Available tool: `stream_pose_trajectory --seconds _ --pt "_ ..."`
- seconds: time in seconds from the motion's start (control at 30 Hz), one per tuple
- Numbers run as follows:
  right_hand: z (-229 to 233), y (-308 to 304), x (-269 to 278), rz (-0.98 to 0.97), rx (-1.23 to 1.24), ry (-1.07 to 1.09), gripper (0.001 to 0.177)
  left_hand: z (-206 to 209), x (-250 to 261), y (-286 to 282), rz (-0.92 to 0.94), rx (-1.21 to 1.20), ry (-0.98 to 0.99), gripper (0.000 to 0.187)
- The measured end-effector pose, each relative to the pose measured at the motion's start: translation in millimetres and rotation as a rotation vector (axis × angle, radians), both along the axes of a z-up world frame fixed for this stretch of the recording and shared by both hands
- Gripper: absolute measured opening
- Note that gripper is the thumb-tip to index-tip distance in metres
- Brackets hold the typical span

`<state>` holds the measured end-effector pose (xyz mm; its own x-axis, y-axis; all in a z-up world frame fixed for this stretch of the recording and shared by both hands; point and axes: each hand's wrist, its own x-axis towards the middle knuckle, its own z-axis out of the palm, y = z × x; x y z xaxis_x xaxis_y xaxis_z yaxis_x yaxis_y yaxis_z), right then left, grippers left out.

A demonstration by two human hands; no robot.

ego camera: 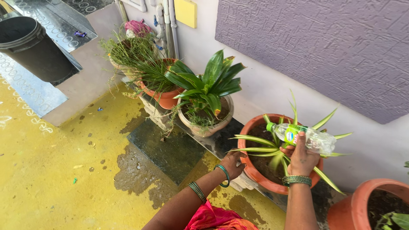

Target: The person waters several potted plants using a small bottle and then washes a plastic cup in a bucket of water.

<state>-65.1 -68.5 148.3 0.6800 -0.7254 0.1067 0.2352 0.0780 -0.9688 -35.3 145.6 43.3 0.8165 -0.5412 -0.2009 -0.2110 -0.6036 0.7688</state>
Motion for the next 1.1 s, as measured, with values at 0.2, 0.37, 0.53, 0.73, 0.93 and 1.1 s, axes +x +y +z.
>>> stream_pose_trajectory --seconds 0.2,0.37,0.53,0.73,0.93,1.1 --pt "0.9 52.2 35.6 0.055 -0.025 0.033 0.041 1.6 27.4 47.1 0.090 -0.137 -0.034 0.037" --pt "12.7 83.9 69.3 0.124 -0.111 0.013 0.042 19.5 56.1 66.5 0.404 -0.392 -0.268 0.028" --pt "25.3 95.8 102.0 0.220 -0.262 0.078 0.047 26.4 89.5 70.9 0.654 -0.702 0.037 0.043" --pt "27.3 110.7 159.0 0.358 -0.632 0.114 0.063 27.1 116.6 70.6 0.678 -0.410 -0.319 0.039" --pt "36.5 99.3 205.0 0.415 -0.717 0.184 0.075 51.2 151.6 59.4 0.792 -0.365 -0.055 0.041" --pt "55.6 85.1 223.4 0.504 -0.639 0.216 0.063 46.0 166.9 54.0 0.809 -0.526 -0.016 0.060"
